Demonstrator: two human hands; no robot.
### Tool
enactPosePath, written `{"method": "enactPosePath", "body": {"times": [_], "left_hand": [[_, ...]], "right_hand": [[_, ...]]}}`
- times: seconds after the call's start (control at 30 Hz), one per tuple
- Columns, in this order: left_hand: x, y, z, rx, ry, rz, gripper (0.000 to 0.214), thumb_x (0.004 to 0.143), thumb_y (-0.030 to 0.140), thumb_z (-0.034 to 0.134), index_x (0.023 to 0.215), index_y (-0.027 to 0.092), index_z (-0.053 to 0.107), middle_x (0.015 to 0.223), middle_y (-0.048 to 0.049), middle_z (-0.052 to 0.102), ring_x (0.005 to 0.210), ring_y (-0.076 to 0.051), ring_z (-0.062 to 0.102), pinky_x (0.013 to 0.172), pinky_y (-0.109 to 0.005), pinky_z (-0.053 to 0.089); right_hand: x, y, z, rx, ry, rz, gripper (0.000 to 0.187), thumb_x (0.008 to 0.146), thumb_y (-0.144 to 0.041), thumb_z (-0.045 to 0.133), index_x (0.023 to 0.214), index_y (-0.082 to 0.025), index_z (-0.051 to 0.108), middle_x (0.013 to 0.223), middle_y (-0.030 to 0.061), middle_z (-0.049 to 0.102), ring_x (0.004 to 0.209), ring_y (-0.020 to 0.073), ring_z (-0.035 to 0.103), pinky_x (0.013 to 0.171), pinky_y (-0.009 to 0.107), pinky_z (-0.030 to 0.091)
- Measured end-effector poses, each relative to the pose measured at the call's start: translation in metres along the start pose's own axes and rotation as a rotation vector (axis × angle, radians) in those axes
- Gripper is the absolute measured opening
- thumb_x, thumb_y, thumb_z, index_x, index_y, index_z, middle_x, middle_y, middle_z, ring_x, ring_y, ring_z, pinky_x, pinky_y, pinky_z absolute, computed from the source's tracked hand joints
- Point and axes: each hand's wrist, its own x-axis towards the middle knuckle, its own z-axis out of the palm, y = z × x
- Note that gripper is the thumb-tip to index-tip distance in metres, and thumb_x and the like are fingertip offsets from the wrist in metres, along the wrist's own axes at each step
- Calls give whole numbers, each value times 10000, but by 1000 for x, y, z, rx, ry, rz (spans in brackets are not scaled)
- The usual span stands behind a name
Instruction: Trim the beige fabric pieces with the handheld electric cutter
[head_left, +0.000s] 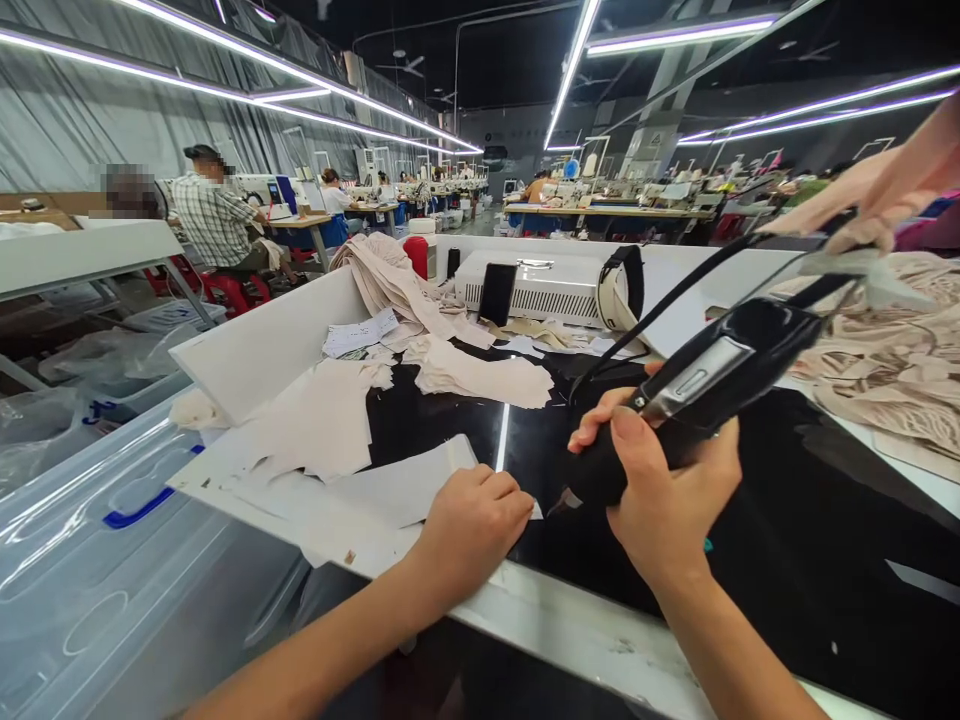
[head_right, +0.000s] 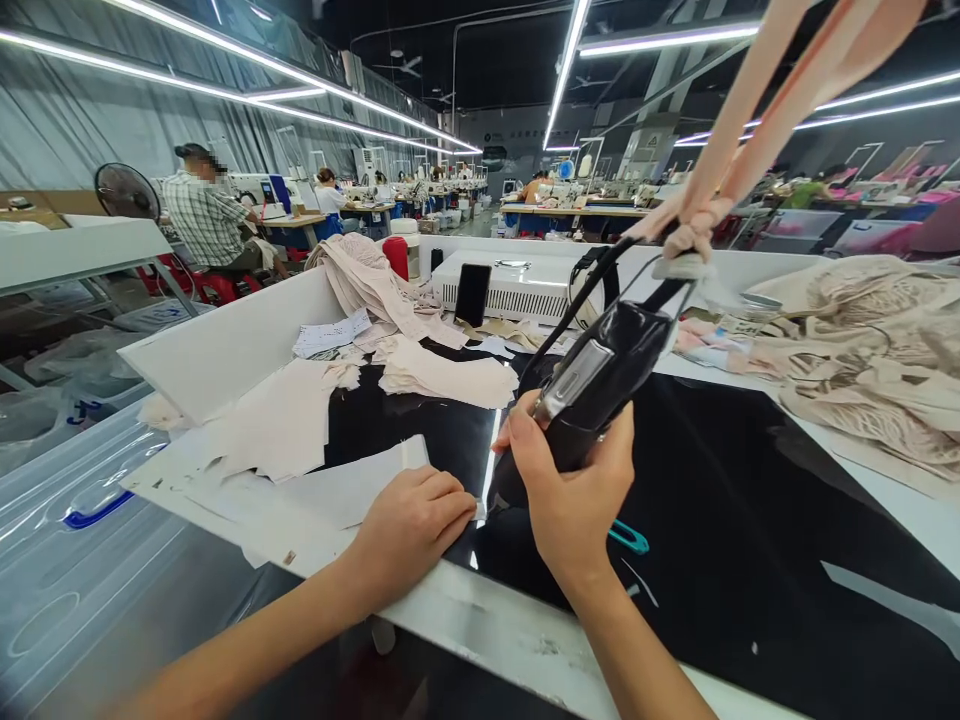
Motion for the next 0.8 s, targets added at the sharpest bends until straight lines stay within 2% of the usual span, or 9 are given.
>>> {"method": "enactPosePath", "body": {"times": [0.23, 0.4, 0.57, 0.8], "left_hand": [[-3, 4, -2, -56, 47, 7, 275, 1202, 188, 592, 1007, 208, 784, 983, -18, 785, 881, -213, 693, 787, -387, 543], [-5, 6, 1, -47, 78, 22, 282, 1201, 179, 587, 1001, 215, 782, 959, -21, 785, 875, -209, 693, 781, -384, 524], [-5, 7, 2, -64, 117, 35, 252, 1183, 176, 638, 968, 214, 764, 937, -2, 779, 863, -198, 684, 775, -375, 518], [-5, 8, 0, -83, 107, 35, 189, 1139, 138, 709, 971, 212, 755, 932, 10, 782, 857, -205, 681, 771, -363, 507]], "right_hand": [[1, -1, 1, 9, -16, -19, 489, 921, -470, 985, 1252, -303, 666, 822, -85, 764, 598, 160, 685, 595, 332, 621], [3, -1, 1, 14, -17, 0, 488, 910, -456, 990, 1244, -309, 665, 824, -88, 755, 595, 159, 688, 594, 332, 619], [6, 2, 2, 28, -19, -9, 409, 894, -409, 992, 1133, -290, 683, 816, -92, 752, 587, 147, 686, 588, 324, 624], [6, 5, 3, 38, -12, -9, 457, 884, -422, 1002, 1167, -283, 673, 812, -97, 763, 578, 147, 691, 561, 315, 629]]}}
